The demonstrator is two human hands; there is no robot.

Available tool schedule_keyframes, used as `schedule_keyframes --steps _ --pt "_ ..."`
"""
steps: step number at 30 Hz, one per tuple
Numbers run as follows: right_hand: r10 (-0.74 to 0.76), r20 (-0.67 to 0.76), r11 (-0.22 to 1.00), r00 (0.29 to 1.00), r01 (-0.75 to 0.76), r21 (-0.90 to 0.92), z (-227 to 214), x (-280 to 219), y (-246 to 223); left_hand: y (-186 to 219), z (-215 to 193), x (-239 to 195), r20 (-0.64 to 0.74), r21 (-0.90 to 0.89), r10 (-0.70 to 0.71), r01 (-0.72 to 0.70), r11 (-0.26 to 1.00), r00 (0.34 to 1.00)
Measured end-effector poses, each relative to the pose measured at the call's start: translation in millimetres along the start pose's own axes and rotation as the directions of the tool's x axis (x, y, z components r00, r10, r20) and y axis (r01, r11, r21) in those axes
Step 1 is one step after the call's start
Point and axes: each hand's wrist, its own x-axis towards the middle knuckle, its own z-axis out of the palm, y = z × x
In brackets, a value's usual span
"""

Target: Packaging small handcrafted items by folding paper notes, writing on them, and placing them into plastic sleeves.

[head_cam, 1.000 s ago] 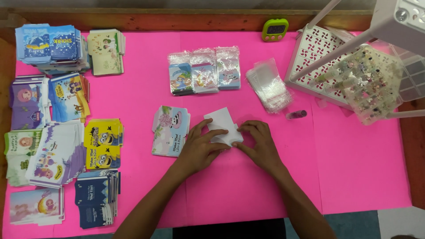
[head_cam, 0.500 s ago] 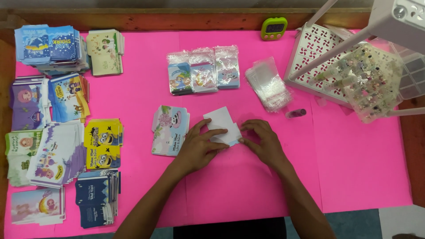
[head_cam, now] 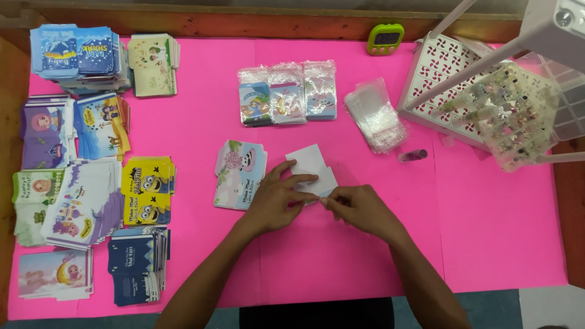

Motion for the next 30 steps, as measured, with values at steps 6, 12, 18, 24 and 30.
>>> schedule_keyframes --steps 6,12,18,24,30 --pt "0.097 0.162 0.985 0.982 -0.071 -0.159 20 30 13 -5 7 -2 -0.059 -0.006 0.027 -0.028 1.000 0.998" --pt "0.134 0.162 0.986 0.978 -0.115 -0.122 22 37 13 -11 15 -3 -0.133 0.010 0.061 -0.060 0.998 0.989" --pt "0.177 0.191 0.983 0.966 -0.163 -0.086 19 37 3 -15 18 -2 -0.118 0.014 0.049 -0.048 0.999 0.992" --pt "0.194 0.164 0.981 0.967 -0.187 -0.057 16 40 17 -9 15 -1 -0.104 -0.011 0.011 -0.012 1.000 0.995" --pt "0.237 0.158 0.971 0.959 -0.239 -0.002 8 36 16 -12 17 0 -0.096 -0.007 0.008 -0.009 1.000 0.995"
